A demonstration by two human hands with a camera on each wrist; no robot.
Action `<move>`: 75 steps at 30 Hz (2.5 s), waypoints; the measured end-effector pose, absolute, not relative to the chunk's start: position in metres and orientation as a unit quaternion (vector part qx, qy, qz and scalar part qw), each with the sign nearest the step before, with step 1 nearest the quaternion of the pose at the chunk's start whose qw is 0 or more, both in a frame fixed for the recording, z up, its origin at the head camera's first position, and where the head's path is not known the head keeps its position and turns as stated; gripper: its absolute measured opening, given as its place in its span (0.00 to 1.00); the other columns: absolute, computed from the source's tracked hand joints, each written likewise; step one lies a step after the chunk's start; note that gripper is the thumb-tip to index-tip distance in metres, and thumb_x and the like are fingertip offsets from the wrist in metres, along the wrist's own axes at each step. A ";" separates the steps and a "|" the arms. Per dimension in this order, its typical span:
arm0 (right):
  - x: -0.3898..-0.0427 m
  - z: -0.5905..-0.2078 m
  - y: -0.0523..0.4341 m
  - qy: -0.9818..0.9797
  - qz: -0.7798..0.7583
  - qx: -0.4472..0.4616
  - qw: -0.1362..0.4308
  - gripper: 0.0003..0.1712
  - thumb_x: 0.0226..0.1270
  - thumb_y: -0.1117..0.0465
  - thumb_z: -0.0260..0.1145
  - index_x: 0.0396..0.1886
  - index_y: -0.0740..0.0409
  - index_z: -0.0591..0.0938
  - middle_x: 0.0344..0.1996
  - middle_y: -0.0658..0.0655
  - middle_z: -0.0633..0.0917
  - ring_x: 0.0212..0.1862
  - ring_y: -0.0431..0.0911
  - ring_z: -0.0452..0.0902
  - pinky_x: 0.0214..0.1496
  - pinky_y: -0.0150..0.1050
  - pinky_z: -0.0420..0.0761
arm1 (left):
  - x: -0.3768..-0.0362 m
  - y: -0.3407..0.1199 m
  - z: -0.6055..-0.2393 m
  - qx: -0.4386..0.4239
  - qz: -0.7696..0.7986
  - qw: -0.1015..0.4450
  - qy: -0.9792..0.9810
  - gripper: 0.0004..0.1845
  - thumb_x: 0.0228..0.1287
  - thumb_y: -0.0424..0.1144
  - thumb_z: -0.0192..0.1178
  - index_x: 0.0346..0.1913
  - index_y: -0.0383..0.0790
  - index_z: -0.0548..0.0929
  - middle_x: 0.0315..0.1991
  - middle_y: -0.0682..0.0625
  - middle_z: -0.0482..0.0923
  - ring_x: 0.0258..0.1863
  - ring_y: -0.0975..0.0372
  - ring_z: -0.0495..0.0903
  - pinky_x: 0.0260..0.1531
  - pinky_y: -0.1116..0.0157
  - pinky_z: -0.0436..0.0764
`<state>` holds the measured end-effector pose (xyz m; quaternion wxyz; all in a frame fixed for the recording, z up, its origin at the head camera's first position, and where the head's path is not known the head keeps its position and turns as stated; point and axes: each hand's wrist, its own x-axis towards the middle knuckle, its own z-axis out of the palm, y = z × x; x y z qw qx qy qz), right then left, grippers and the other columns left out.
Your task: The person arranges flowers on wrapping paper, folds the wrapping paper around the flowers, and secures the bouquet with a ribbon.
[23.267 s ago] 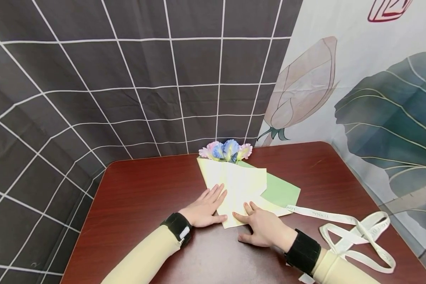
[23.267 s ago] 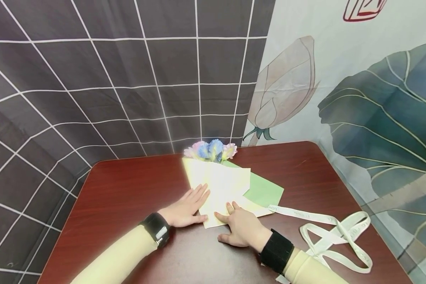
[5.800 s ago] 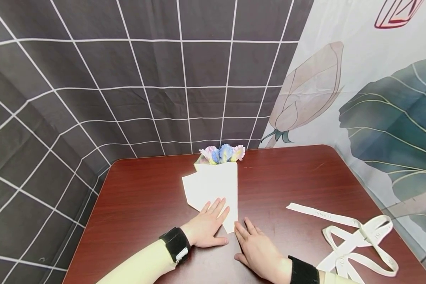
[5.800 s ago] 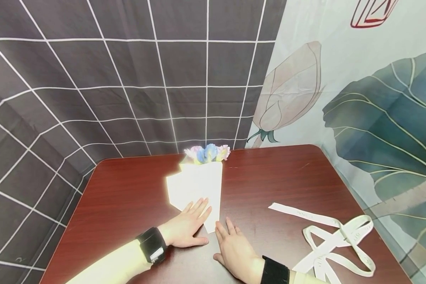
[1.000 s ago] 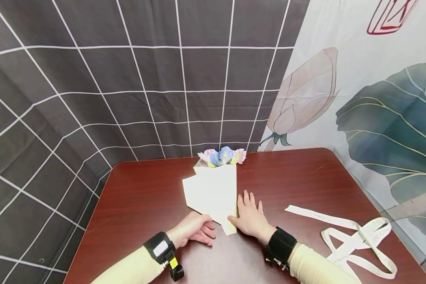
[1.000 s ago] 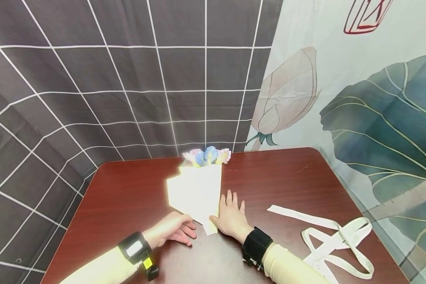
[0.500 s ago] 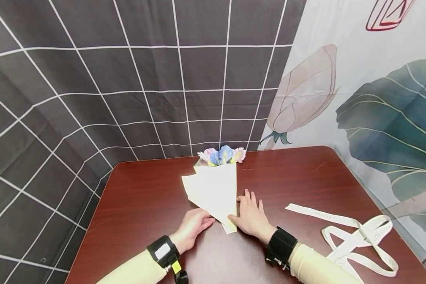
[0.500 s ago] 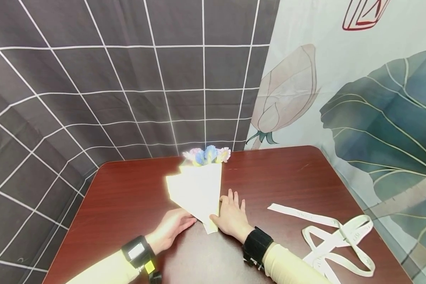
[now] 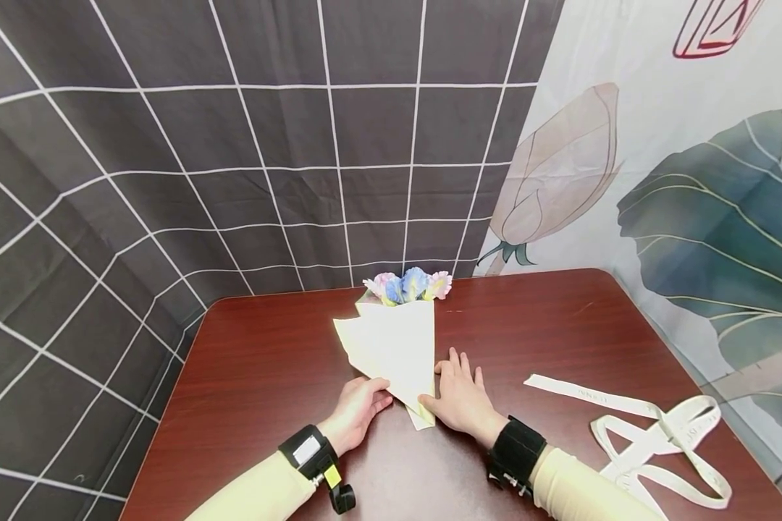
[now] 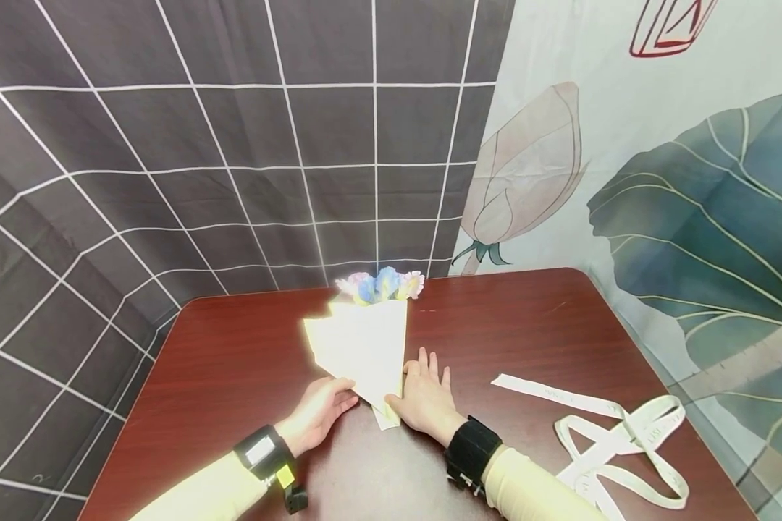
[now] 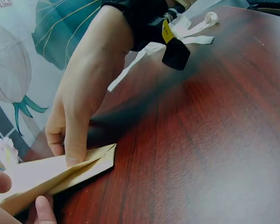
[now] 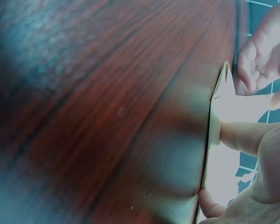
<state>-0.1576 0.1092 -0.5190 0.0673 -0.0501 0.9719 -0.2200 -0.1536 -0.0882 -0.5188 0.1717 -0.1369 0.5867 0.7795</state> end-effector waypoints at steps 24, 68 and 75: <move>-0.154 -0.519 0.112 0.970 -0.224 -0.059 0.080 0.25 0.56 0.37 0.65 0.37 0.50 0.72 0.71 0.72 0.52 0.73 0.65 0.42 0.67 0.68 0.44 | -0.147 -0.044 -0.525 -0.141 0.740 0.085 0.652 0.18 0.53 0.32 0.62 0.46 0.27 0.76 0.39 0.44 0.81 0.34 0.62 0.79 0.38 0.63 0.79; -0.151 -0.505 0.106 0.949 -0.268 -0.095 0.134 0.22 0.65 0.29 0.48 0.32 0.36 0.76 0.73 0.68 0.52 0.74 0.63 0.39 0.66 0.71 0.40 | -0.125 -0.162 -0.514 -0.169 0.738 0.084 0.648 0.27 0.48 0.38 0.73 0.51 0.32 0.76 0.46 0.49 0.80 0.46 0.61 0.77 0.52 0.63 0.74; -0.151 -0.504 0.105 0.953 -0.255 -0.094 0.132 0.25 0.63 0.26 0.44 0.33 0.36 0.76 0.73 0.68 0.52 0.74 0.63 0.40 0.66 0.70 0.41 | -0.117 -0.228 -0.508 -0.203 0.745 0.070 0.631 0.24 0.52 0.34 0.69 0.51 0.34 0.73 0.41 0.55 0.79 0.42 0.64 0.78 0.46 0.67 0.77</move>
